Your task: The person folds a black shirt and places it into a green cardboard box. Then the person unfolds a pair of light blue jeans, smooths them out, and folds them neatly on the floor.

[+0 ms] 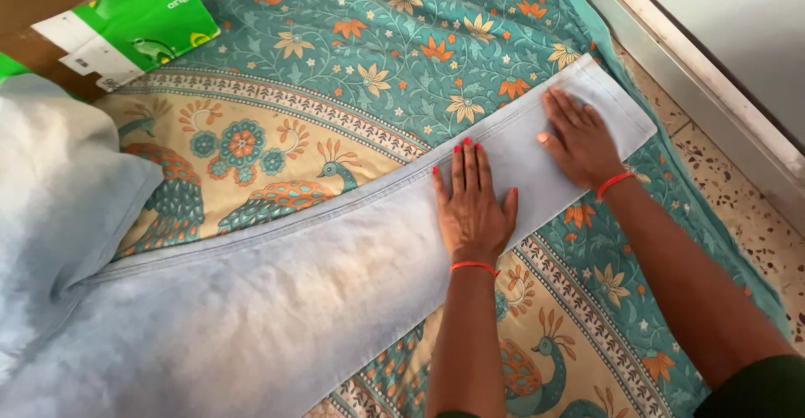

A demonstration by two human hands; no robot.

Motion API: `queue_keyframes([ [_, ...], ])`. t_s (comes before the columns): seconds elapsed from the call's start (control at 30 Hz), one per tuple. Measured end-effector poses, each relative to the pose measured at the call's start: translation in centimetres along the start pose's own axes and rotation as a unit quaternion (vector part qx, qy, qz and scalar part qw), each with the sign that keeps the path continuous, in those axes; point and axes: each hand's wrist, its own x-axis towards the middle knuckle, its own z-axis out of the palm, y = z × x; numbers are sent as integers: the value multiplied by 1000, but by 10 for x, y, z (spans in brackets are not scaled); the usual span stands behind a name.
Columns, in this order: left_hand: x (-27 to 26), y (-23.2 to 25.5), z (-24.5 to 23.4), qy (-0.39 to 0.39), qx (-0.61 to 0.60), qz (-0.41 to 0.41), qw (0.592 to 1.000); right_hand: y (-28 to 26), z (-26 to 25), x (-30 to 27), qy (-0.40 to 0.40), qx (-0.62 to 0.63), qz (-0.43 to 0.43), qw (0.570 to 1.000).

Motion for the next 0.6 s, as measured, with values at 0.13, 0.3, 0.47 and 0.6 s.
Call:
queue_keyframes([
  [0.13,-4,0,-5,-13,17,-6,1000,26,-3,4,0,2,-4,1000],
  [0.3,-2,4,-8,-13,35,-6,999,44,-9,7,-3,-7,3,1000],
  [0.47,-1,3,-10,-12,39,-7,999,15,-7,8,22,-30,23,999],
  [0.6,-1,4,-9,-15,31,-9,999,-16,4,-2,13,43,-127,991],
])
